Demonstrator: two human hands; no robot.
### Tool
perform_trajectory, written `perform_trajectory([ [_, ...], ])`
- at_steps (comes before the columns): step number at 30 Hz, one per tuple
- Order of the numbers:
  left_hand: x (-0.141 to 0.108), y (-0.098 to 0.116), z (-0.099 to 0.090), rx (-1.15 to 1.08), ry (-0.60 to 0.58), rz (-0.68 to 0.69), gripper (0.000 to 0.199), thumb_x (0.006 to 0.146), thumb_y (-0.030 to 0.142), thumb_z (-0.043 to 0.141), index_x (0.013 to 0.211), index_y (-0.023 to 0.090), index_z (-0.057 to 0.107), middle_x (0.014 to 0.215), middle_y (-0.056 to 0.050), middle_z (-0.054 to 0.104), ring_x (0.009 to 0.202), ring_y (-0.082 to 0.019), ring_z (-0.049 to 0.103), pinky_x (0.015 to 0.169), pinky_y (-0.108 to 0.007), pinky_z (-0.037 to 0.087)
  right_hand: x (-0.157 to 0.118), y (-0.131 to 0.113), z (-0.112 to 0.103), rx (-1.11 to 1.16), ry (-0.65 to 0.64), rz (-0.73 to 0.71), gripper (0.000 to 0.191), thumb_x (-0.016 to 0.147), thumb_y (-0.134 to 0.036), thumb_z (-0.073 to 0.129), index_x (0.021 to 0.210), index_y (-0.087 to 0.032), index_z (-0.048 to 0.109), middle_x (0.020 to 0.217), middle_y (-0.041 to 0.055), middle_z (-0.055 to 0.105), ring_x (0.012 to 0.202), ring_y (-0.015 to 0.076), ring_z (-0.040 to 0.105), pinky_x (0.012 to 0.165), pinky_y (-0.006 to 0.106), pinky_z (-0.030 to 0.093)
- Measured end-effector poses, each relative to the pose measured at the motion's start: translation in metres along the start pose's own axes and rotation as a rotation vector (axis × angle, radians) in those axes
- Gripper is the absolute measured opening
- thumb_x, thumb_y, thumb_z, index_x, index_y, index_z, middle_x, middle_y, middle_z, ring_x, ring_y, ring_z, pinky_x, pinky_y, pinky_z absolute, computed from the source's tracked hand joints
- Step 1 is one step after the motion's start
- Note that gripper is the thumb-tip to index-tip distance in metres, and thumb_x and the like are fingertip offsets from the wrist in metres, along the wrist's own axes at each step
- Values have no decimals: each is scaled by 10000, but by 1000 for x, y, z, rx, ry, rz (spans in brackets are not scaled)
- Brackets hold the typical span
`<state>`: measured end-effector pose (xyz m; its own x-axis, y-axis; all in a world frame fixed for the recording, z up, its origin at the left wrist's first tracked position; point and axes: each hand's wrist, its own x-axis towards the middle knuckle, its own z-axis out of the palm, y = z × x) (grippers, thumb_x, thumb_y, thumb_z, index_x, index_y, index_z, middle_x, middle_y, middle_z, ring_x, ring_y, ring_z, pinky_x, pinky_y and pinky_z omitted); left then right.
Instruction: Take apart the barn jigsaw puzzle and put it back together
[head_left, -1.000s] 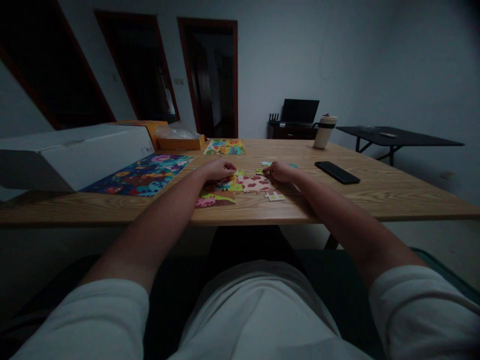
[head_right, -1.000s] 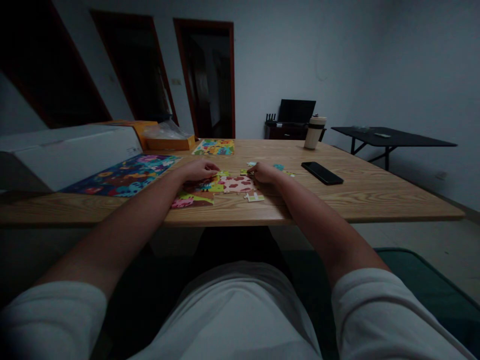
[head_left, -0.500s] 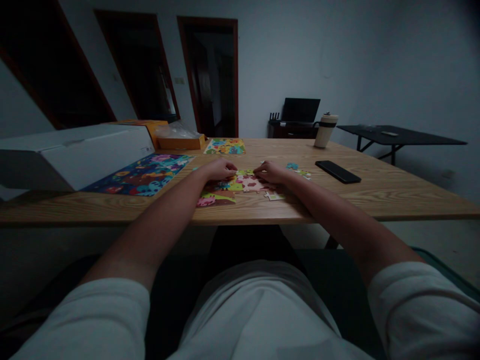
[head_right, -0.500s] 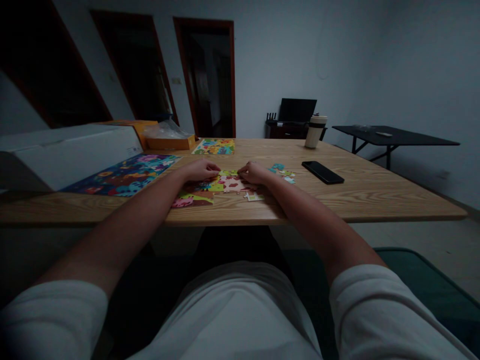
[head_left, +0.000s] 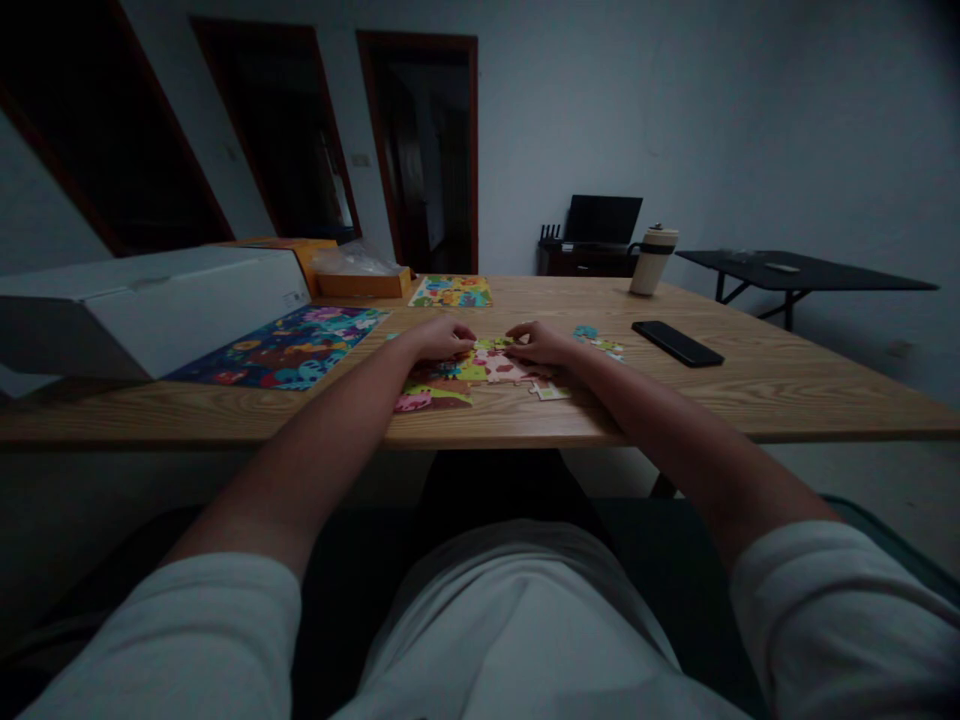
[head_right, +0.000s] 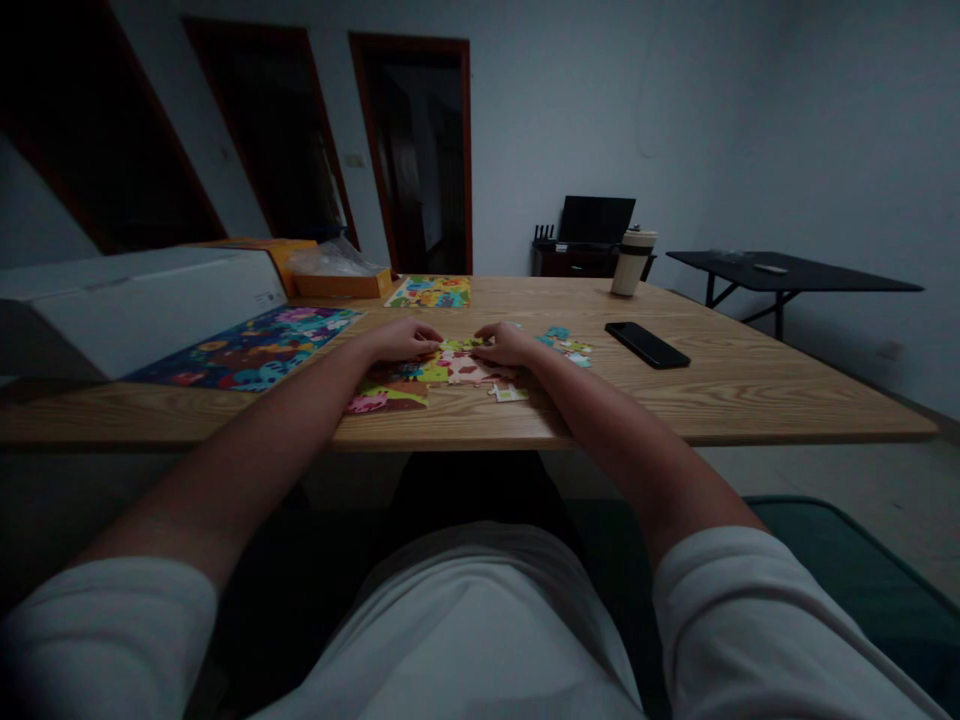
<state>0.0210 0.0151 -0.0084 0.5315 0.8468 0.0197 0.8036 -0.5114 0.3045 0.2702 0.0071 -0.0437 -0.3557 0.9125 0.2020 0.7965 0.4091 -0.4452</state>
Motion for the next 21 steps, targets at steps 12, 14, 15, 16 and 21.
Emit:
perform_trajectory([
  [12, 1, 2, 1, 90, 0, 5, 420, 902, 390, 515, 1229, 188, 685, 1137, -60, 733, 971, -202, 662, 844, -258, 477, 7, 0, 7, -1, -33, -184, 264, 936, -323, 564, 1076, -210, 757, 1109, 74, 739, 932, 178, 676, 822, 251, 489],
  [14, 2, 7, 4, 144, 18, 59, 468, 897, 405, 521, 1303, 205, 639, 1235, -68, 693, 1070, -218, 634, 905, -271, 458, 9, 2, 8, -8, -43, -193, 271, 953, -300, 530, 1065, -211, 761, 1078, 67, 748, 908, 166, 676, 801, 236, 484],
  [15, 3, 10, 6, 152, 15, 102, 482, 899, 406, 518, 1335, 223, 613, 1280, -61, 670, 1107, -216, 618, 931, -272, 445, 10, 3, 8, -18, -44, -184, 277, 954, -286, 525, 1082, -208, 758, 1061, 68, 752, 890, 164, 678, 784, 233, 482],
  [16, 4, 14, 9, 147, -2, 146, 486, 905, 401, 509, 1358, 244, 593, 1311, -48, 653, 1125, -210, 607, 946, -270, 435, 11, 4, 8, -30, -42, -172, 282, 948, -276, 530, 1108, -206, 751, 1052, 68, 754, 877, 165, 679, 768, 232, 480],
  [21, 4, 30, 16, 166, -130, 239, 460, 934, 349, 436, 1361, 275, 590, 1246, -21, 689, 1021, -196, 635, 892, -274, 447, 12, 7, 9, -47, -41, -145, 316, 932, -251, 528, 1165, -198, 735, 1048, 71, 757, 818, 167, 678, 697, 230, 469],
])
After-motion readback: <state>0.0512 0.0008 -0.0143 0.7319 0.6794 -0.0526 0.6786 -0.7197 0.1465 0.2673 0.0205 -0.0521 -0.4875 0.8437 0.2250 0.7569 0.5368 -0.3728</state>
